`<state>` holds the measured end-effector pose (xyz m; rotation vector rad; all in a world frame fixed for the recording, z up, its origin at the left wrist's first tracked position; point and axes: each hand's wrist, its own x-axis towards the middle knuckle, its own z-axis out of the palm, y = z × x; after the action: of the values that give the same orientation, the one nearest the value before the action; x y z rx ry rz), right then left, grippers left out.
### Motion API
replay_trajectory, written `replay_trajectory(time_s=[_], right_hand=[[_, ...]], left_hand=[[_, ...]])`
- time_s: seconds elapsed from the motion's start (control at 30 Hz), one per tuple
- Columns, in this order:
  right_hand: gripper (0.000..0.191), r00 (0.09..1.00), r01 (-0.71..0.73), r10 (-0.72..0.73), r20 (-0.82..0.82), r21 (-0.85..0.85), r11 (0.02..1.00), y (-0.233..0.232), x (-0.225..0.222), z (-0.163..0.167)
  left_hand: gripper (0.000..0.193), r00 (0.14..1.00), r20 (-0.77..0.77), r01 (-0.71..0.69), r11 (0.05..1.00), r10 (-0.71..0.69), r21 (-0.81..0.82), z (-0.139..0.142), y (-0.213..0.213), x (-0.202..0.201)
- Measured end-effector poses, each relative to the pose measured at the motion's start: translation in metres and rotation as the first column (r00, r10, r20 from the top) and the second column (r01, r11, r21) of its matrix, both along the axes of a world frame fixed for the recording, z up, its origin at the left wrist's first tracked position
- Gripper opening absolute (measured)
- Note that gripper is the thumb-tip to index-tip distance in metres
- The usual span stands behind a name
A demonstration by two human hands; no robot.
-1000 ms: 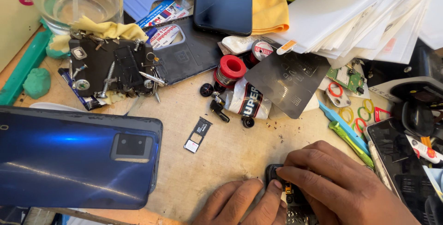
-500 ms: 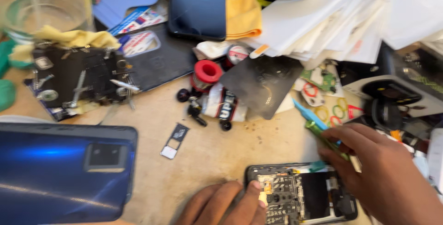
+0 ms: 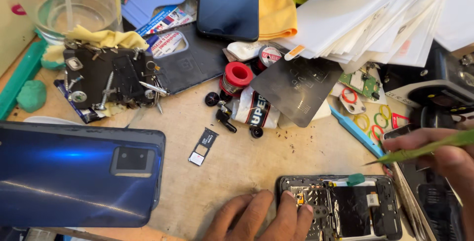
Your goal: The person repairs a disassembled smartphone on a cluttered workbench. They pry and reposition the phone's internal frame and battery area by hand, then use a green precision screwdriver to work on screws and connectors inside the phone body, steadying the device with the other hand throughout.
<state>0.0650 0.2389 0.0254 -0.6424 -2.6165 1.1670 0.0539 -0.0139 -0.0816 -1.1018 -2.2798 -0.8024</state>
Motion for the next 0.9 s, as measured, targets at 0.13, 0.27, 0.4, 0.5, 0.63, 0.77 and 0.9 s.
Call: replay_trajectory(time_s=[0.13,0.27,0.4,0.5,0.63,0.77,0.9], right_hand=[[0.074,0.937,-0.144,-0.049,-0.346,-0.511,0.848,-0.024,0.014,-0.013],[0.074,0.868,-0.239,-0.122,-0.481,-0.620,0.747,-0.046,0.018,-0.040],[0.068,0.902,-0.077,-0.183,-0.392,-0.561,0.824,-0.051,0.019,-0.046],[0.066,0.897,-0.110,-0.144,-0.419,-0.526,0.843,-0.053,0.016,-0.044],[0.064,0.884,-0.159,-0.107,-0.455,-0.507,0.847,-0.059,0.011,-0.042],[0.064,0.896,-0.114,-0.114,-0.429,-0.472,0.874,-0.062,0.009,-0.041],[0.063,0.901,-0.109,-0.089,-0.424,-0.420,0.901,-0.062,0.011,-0.041]], left_hand=[[0.025,0.997,-0.055,-0.054,0.998,0.054,-0.007,0.004,0.004,-0.001],[0.022,0.984,-0.140,-0.106,0.994,0.105,0.001,0.002,0.006,-0.005],[0.024,0.990,-0.078,-0.122,0.992,0.121,-0.008,0.000,0.008,0.001],[0.025,0.992,-0.053,-0.112,0.993,0.110,-0.038,-0.002,0.008,0.005],[0.024,0.995,-0.012,-0.103,0.994,0.103,-0.037,-0.002,0.009,0.008],[0.022,0.996,0.030,-0.080,0.997,0.081,-0.015,-0.002,0.010,0.008],[0.023,0.997,0.049,-0.059,0.998,0.060,-0.027,-0.002,0.008,0.009]])
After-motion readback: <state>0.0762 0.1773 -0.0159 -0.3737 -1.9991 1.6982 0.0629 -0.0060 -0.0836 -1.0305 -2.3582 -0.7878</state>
